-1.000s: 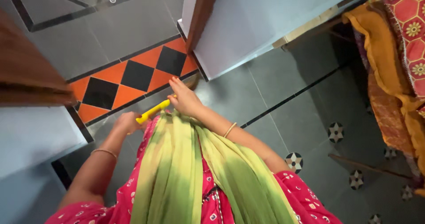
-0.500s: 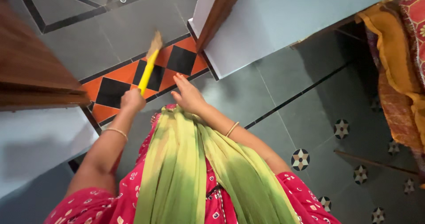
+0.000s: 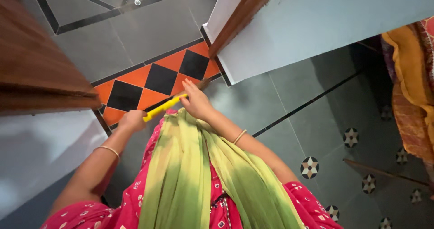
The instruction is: The person sweeps debris across a tiled floor using a yellow-handled broom, moving objects and paper scraps together into a pile.
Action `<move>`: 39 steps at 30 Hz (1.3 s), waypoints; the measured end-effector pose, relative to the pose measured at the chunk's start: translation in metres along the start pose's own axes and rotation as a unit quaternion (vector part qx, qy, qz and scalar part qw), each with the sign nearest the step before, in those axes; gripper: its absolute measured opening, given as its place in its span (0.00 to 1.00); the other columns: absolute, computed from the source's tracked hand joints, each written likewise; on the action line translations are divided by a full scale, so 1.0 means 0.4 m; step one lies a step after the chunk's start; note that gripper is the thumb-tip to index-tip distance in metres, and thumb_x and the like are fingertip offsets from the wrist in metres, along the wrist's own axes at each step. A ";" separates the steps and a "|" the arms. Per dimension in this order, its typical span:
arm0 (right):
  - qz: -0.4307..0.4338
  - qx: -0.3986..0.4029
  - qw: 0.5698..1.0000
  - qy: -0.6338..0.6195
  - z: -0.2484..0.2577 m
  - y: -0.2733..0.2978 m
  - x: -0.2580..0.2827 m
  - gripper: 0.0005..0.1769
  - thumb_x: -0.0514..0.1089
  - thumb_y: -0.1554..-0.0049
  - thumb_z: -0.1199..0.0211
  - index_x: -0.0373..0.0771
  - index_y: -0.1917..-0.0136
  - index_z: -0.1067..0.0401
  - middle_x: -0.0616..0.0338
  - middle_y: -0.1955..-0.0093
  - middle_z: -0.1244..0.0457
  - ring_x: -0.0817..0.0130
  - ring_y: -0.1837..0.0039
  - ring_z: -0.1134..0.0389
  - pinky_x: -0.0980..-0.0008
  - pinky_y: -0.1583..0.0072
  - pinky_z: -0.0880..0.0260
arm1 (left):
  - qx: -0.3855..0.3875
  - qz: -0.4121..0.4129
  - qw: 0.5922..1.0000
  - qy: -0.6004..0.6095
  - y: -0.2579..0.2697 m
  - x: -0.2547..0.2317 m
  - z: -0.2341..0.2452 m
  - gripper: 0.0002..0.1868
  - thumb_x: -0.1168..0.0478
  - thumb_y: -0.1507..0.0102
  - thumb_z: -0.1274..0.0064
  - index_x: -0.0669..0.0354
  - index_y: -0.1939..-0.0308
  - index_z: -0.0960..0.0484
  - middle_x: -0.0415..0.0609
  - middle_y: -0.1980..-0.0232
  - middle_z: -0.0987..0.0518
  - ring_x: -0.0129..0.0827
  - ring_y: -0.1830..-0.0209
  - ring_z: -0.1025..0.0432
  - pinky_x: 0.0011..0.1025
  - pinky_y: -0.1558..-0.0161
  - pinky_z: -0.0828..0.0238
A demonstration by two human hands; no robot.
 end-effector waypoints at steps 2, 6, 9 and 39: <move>-0.021 0.001 1.000 -0.003 -0.003 -0.003 0.010 0.36 0.47 0.41 0.40 0.29 0.24 0.43 0.41 0.19 0.49 0.50 0.18 0.51 0.58 0.23 0.47 | -0.017 0.024 0.999 0.013 -0.025 0.070 0.010 0.27 0.59 0.40 0.41 0.39 0.36 0.19 0.52 0.41 0.18 0.47 0.40 0.24 0.43 0.41 0.26; -0.035 0.007 0.999 0.006 -0.003 -0.018 0.022 0.36 0.48 0.40 0.40 0.29 0.24 0.43 0.41 0.19 0.50 0.49 0.18 0.52 0.58 0.24 0.47 | -0.050 0.059 0.996 0.036 -0.079 0.123 0.070 0.27 0.60 0.41 0.40 0.38 0.37 0.19 0.53 0.41 0.19 0.48 0.42 0.23 0.44 0.42 0.26; -0.028 0.005 1.000 0.007 -0.023 -0.035 0.036 0.36 0.48 0.40 0.40 0.30 0.24 0.43 0.41 0.19 0.50 0.50 0.18 0.52 0.58 0.24 0.46 | -0.082 0.076 0.993 0.035 -0.123 0.096 0.127 0.23 0.59 0.39 0.41 0.40 0.39 0.16 0.54 0.42 0.17 0.50 0.43 0.22 0.45 0.44 0.24; -0.022 -0.031 0.999 -0.029 0.014 -0.185 0.070 0.36 0.47 0.42 0.39 0.29 0.24 0.42 0.39 0.20 0.50 0.49 0.19 0.50 0.58 0.24 0.45 | -0.073 0.117 0.985 0.108 -0.183 0.101 0.156 0.26 0.61 0.38 0.44 0.33 0.36 0.20 0.51 0.40 0.20 0.49 0.42 0.23 0.45 0.43 0.25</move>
Point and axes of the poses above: each hand's wrist, its own y-axis away from the middle knuckle, its own z-axis out of the back of the hand, x = y × z, the point moved 2 cm from there along -y, towards the middle knuckle
